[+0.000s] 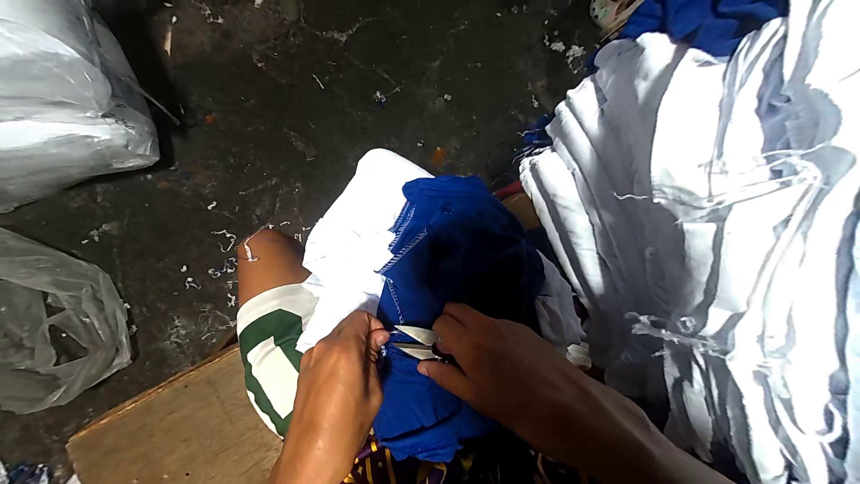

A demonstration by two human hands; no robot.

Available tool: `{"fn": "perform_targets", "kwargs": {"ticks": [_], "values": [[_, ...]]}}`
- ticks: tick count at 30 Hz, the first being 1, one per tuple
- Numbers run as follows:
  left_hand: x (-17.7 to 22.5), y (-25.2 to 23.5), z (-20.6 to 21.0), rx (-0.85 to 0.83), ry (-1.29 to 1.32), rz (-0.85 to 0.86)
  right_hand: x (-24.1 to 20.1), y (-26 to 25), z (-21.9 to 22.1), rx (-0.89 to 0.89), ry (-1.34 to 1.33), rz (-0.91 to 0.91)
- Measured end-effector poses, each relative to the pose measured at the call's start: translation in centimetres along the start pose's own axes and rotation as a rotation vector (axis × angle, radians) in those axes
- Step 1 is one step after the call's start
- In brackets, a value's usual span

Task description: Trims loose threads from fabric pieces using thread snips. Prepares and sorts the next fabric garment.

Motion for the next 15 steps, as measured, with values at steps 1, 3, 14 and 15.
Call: {"fn": "perform_targets", "kwargs": {"ticks": [1, 3, 14, 15], "values": [[0.03, -0.01, -0.01, 0.003, -0.002, -0.006, -0.11, -0.18, 0.08, -0.029, 0.008, 0.021], [0.09, 0.00, -0.07, 0.008, -0.018, -0.009, -0.40, -0.48, 0.19, 0.020, 0.036, 0.005], [0.00, -0.01, -0.33, 0.000, 0.002, 0.004, -0.54, -0.80, 0.39, 0.240, 0.157, -0.122], [0.09, -0.01, -0.35, 0.000, 0.001, 0.009, -0.50, -0.99, 0.38, 0.241, 0.151, -0.108]]}}
Point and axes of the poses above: each hand's wrist, its own y-axis away from the middle knuckle, its own z-axis out of the palm, x = y × z, the point moved 8 cm from there along -y, towards the middle knuckle, and after that the axes turned 14 degrees about x, right-handed, at the moved point
